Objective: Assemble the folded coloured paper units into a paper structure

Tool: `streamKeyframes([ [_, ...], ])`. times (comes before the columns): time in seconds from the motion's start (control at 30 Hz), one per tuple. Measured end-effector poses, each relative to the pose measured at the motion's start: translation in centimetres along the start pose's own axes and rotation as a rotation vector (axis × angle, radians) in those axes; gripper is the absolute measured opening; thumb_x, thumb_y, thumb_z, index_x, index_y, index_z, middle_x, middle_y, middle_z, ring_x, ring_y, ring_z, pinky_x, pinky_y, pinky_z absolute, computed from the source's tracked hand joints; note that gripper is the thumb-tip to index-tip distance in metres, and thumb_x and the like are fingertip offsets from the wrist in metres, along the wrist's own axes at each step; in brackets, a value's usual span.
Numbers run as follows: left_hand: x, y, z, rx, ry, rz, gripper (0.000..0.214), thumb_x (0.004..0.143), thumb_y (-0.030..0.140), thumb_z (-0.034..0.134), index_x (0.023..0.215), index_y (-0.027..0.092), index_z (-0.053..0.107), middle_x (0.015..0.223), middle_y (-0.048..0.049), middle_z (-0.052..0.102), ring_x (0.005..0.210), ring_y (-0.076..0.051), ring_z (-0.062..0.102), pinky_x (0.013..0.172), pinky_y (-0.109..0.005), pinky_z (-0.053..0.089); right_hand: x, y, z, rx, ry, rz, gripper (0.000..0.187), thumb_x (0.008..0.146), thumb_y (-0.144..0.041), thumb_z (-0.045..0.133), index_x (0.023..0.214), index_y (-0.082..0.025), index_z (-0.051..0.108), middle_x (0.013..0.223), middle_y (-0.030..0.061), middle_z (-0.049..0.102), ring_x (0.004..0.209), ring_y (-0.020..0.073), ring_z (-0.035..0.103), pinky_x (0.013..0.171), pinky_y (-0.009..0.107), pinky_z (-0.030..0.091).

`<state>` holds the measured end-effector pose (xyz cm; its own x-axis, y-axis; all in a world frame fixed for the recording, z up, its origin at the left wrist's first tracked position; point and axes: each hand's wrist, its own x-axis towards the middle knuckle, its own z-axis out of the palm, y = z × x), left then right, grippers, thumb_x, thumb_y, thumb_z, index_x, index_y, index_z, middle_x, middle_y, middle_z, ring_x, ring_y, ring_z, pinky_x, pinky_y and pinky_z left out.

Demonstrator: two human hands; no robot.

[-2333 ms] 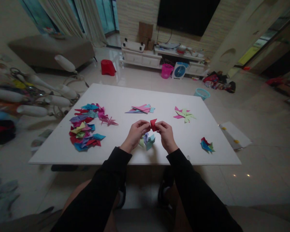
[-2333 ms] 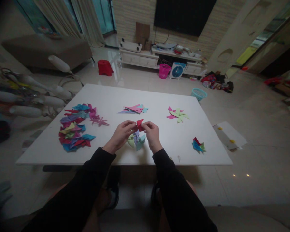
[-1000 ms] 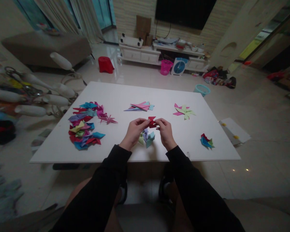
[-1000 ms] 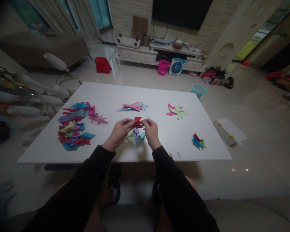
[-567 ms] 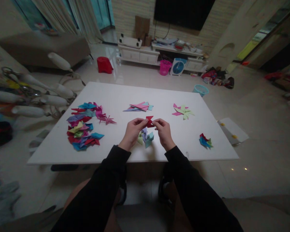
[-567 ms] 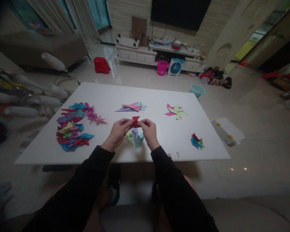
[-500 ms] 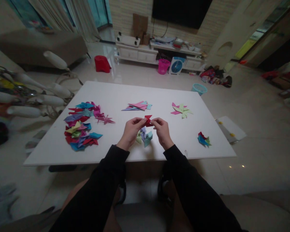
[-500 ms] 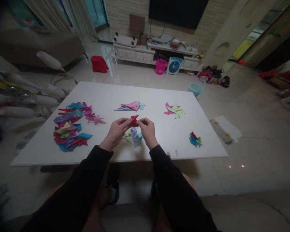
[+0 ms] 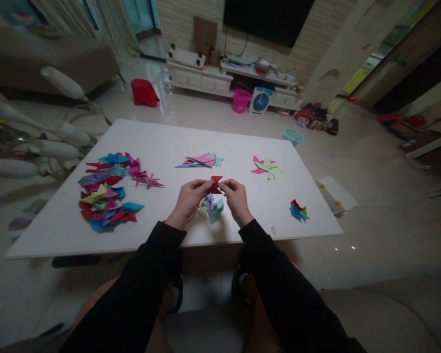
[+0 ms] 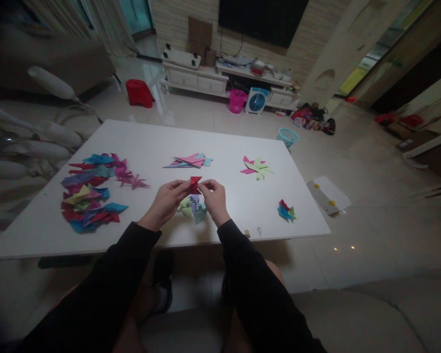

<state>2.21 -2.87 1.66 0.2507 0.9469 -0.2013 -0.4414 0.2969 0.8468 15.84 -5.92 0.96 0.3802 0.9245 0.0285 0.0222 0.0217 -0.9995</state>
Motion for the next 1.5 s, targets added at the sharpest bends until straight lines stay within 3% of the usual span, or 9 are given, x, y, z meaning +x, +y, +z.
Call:
streamKeyframes([
  [0.5, 0.4, -0.4, -0.8, 0.098, -0.016, 0.023, 0.040, 0.063, 0.043, 0.090, 0.082, 0.011, 0.075, 0.083, -0.0094, 0.075, 0.080, -0.018, 0.070, 0.083, -0.033, 0.053, -0.1, -0.1, -0.4, -0.009, 0.011, -0.018, 0.016, 0.071, -0.036, 0.070, 0.070, -0.019, 0.070, 0.070, 0.0005, 0.067, 0.072, 0.0170, 0.059, 0.072, 0.031, 0.044],
  [0.77, 0.4, 0.0, -1.0, 0.062, 0.000, 0.025, 0.040, 0.059, 0.040, 0.092, 0.079, 0.011, 0.073, 0.077, -0.0054, 0.071, 0.077, -0.015, 0.067, 0.080, -0.031, 0.052, 0.0, -0.1, -0.4, -0.033, 0.010, -0.017, 0.017, 0.071, -0.037, 0.070, 0.071, -0.019, 0.070, 0.073, 0.0013, 0.068, 0.074, 0.0177, 0.059, 0.071, 0.031, 0.043],
  [1.0, 0.5, 0.2, -1.0, 0.049, 0.024, -0.004, 0.039, 0.059, 0.038, 0.092, 0.079, 0.012, 0.071, 0.084, -0.0065, 0.072, 0.082, -0.015, 0.069, 0.083, -0.029, 0.053, 0.4, 0.1, -0.4, -0.025, 0.012, -0.014, 0.016, 0.071, -0.036, 0.070, 0.070, -0.020, 0.070, 0.072, 0.0006, 0.067, 0.073, 0.0172, 0.059, 0.071, 0.031, 0.043],
  [1.33, -0.2, 0.6, -0.6, 0.037, -0.076, -0.102, 0.048, 0.061, 0.033, 0.094, 0.093, 0.013, 0.064, 0.085, -0.0094, 0.075, 0.084, -0.017, 0.073, 0.087, -0.031, 0.054, 0.2, 0.2, -0.5, -0.005, 0.003, -0.017, 0.016, 0.071, -0.036, 0.070, 0.070, -0.020, 0.070, 0.071, 0.0001, 0.066, 0.073, 0.0169, 0.058, 0.071, 0.031, 0.043],
  [1.5, -0.2, 0.6, -0.5, 0.040, -0.064, -0.094, 0.048, 0.063, 0.030, 0.093, 0.095, 0.012, 0.063, 0.086, -0.0114, 0.076, 0.084, -0.018, 0.074, 0.088, -0.032, 0.054, 0.2, -0.1, -0.4, -0.017, 0.006, -0.004, 0.016, 0.069, -0.037, 0.070, 0.069, -0.020, 0.069, 0.071, 0.0005, 0.067, 0.073, 0.0172, 0.058, 0.070, 0.031, 0.043],
])
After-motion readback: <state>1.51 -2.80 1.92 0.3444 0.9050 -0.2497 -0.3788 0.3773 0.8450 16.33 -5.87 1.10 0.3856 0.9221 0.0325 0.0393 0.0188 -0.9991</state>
